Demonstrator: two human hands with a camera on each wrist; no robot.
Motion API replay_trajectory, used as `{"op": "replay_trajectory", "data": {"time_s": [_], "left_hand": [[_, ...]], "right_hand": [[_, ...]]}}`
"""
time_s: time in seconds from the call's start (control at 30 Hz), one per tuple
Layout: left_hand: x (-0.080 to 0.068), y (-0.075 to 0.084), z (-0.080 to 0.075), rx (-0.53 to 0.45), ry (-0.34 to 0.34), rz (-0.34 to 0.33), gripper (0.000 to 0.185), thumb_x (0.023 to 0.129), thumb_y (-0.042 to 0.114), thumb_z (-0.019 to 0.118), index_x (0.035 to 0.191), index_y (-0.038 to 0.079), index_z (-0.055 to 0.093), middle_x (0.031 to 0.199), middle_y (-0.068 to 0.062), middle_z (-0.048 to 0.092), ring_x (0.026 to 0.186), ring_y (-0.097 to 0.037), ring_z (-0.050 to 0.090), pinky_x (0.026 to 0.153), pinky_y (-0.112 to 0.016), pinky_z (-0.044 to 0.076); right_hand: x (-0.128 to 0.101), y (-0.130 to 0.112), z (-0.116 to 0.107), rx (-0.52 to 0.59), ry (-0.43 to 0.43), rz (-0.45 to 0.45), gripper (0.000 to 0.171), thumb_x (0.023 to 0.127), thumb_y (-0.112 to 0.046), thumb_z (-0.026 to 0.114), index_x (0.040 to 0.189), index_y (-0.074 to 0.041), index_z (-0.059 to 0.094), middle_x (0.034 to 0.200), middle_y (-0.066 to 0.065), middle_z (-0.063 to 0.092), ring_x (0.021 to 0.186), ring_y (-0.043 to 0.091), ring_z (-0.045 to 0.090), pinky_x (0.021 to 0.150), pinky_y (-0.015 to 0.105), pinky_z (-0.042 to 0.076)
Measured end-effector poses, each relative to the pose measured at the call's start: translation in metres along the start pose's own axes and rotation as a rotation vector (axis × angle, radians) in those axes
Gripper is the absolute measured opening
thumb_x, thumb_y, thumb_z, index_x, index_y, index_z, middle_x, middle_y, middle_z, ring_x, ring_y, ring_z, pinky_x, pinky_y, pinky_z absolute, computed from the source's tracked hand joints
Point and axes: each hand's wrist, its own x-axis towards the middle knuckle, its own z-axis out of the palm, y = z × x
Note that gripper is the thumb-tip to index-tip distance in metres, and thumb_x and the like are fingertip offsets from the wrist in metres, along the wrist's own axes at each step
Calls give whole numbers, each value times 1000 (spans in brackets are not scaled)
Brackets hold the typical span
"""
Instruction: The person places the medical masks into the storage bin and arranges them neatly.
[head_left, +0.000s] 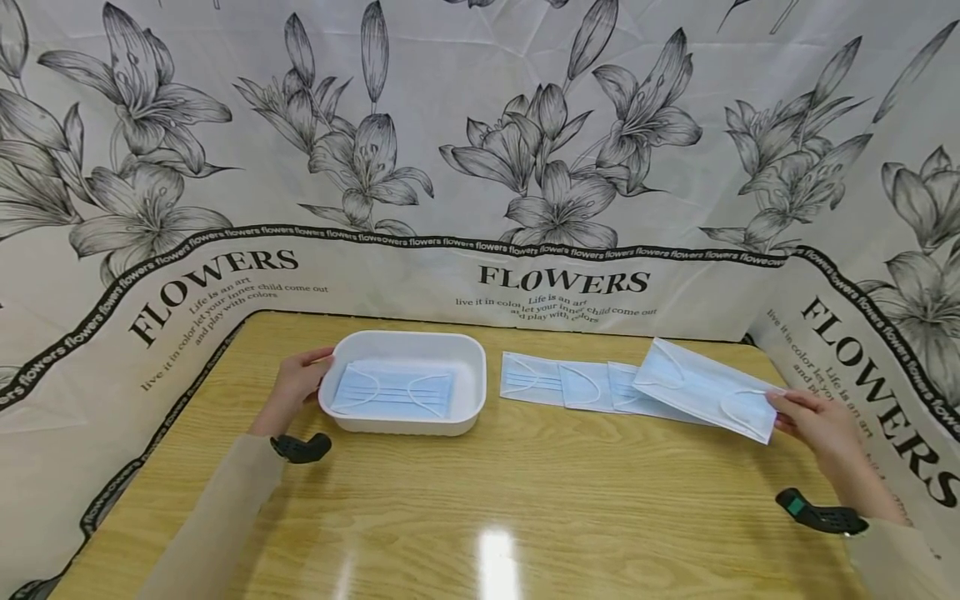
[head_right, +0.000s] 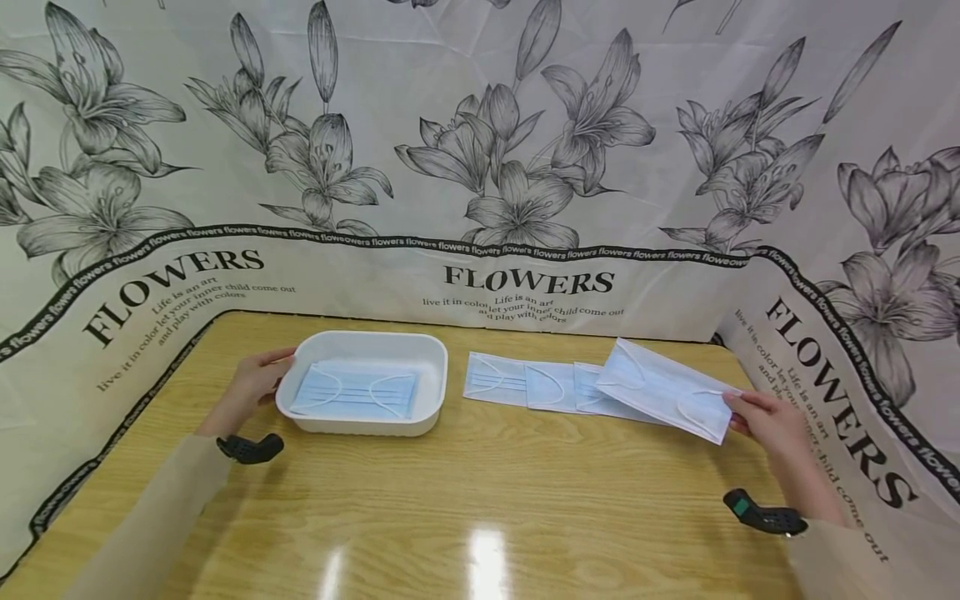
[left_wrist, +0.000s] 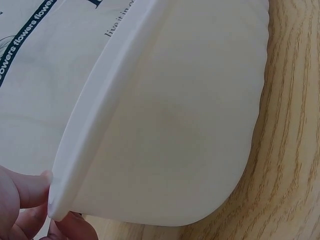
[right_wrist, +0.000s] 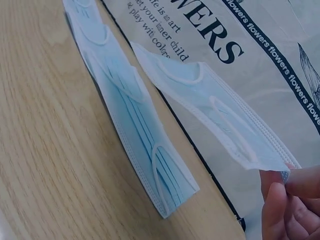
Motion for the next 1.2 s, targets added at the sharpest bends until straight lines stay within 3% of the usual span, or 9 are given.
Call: {"op": "replay_trajectory", "data": {"time_s": [0.13, 0.27, 0.33, 0.43, 0.5, 0.6, 0.83, 1.1, 1.2], "left_hand": [[24, -14, 0, -4, 11, 7, 45, 98, 30, 52, 140, 12, 50, 138, -17, 52, 86, -11, 59, 56, -20, 49], [46, -30, -1, 11, 17, 47, 49, 98, 36, 52, 141, 12, 49, 137, -18, 52, 84, -10, 60, 61, -22, 51], [41, -27, 0, 10, 17, 44, 49, 98, 36, 52, 141, 13, 49, 138, -17, 52, 84, -10, 60, 57, -20, 49], [20, -14, 1, 17, 9, 40, 49, 99, 33, 50, 142, 10, 47, 139, -19, 50, 84, -10, 59, 56, -19, 47], [4, -3, 2, 11, 13, 22, 46, 100, 29, 50, 141, 9, 48, 139, -19, 50, 85, -10, 59, 58, -19, 48], [-6, 3, 1, 11, 5, 29, 47, 100, 28, 49, 142, 7, 46, 140, -20, 49, 83, -7, 58, 64, -21, 50], [-5, 2, -1, 2, 0, 37, 48, 99, 31, 52, 141, 8, 48, 139, -20, 51, 83, -8, 59, 54, -17, 46], [-7, 3, 2, 14, 20, 21, 46, 100, 30, 49, 142, 9, 47, 140, -18, 50, 89, -11, 58, 65, -21, 49], [-7, 3, 1, 19, 12, 20, 47, 100, 29, 48, 142, 9, 46, 140, -18, 49, 90, -11, 58, 65, -20, 49]], "right_hand": [[22, 25, -2, 52, 31, 12, 15, 80, -29, 78, 87, -27, 65, 79, -20, 62, 65, 0, 63, 60, 16, 53], [19, 23, 9, 16, 27, 26, 16, 80, -31, 78, 87, -28, 63, 80, -21, 61, 65, 0, 61, 60, 16, 53], [13, 18, 16, -7, 15, 24, 17, 81, -33, 77, 88, -27, 63, 81, -21, 60, 66, -1, 61, 61, 16, 53], [4, 9, 26, 3, 2, 42, 15, 82, -34, 76, 88, -29, 63, 81, -22, 60, 68, -2, 60, 63, 15, 53], [-1, 3, 32, -5, -16, 36, 14, 83, -34, 75, 89, -29, 63, 81, -22, 60, 69, -2, 60, 64, 15, 53], [-4, 0, 40, 34, -40, 21, 12, 83, -31, 75, 87, -29, 64, 80, -22, 62, 68, -2, 61, 63, 15, 53], [2, 3, 59, 154, -31, 53, 14, 80, -29, 79, 81, -28, 65, 74, -18, 66, 63, -2, 61, 59, 14, 52], [-33, -42, 99, -11, -30, 81, 16, 89, -30, 68, 74, -32, 62, 70, -21, 60, 63, -3, 56, 59, 14, 50], [-38, -48, 109, -7, -30, 99, 16, 89, -30, 68, 74, -32, 63, 71, -21, 60, 64, -4, 55, 60, 13, 50]]}}
